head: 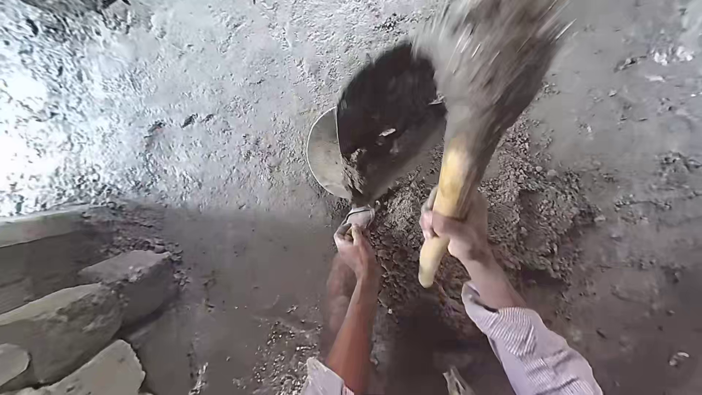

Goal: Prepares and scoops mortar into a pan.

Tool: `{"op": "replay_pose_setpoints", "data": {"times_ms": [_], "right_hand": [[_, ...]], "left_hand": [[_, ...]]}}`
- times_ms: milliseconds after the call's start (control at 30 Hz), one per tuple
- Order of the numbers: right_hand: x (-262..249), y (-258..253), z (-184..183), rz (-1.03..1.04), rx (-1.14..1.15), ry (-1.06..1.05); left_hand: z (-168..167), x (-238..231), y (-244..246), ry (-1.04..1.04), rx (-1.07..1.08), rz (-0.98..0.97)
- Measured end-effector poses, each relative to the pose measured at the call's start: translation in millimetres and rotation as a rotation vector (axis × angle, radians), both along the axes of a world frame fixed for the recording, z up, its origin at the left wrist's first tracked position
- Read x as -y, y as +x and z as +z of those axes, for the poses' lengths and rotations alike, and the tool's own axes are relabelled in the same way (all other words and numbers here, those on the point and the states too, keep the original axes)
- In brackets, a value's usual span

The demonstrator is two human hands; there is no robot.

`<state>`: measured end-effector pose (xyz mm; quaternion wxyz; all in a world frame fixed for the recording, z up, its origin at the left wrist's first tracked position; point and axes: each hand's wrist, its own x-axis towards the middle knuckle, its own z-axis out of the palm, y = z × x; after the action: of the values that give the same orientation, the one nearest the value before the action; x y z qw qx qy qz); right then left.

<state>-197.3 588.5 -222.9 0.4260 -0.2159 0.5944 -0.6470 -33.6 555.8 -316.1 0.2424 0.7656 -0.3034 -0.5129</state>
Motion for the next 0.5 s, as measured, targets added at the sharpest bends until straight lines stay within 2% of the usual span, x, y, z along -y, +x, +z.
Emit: {"op": "replay_pose_setpoints", "data": {"times_ms": [67,133,267,400,500], "right_hand": [[32.6,-16.6,15.1,0.038,-0.049,-0.13],[43.3,-33.1,39.5,0.044,-0.109,-0.218],[14.4,-61.0,73.4,0.029,-0.231,-0.235],[-70.0,-58.8,65.5,-0.018,-0.299,-0.002],[-142.8,-33.6,57.2,-0.067,-0.296,0.433]], "left_hand": [[-1.4,-1.1,1.6,0.035,0.0,0.018],[-0.7,-4.4,2.1,0.074,-0.035,0.044],[-3.9,-6.3,-9.4,0.092,-0.121,-0.023],[-2.9,-19.0,-19.9,0.124,-0.128,-0.115],[-3.3,-31.0,-20.8,0.156,-0.166,-0.14]]}}
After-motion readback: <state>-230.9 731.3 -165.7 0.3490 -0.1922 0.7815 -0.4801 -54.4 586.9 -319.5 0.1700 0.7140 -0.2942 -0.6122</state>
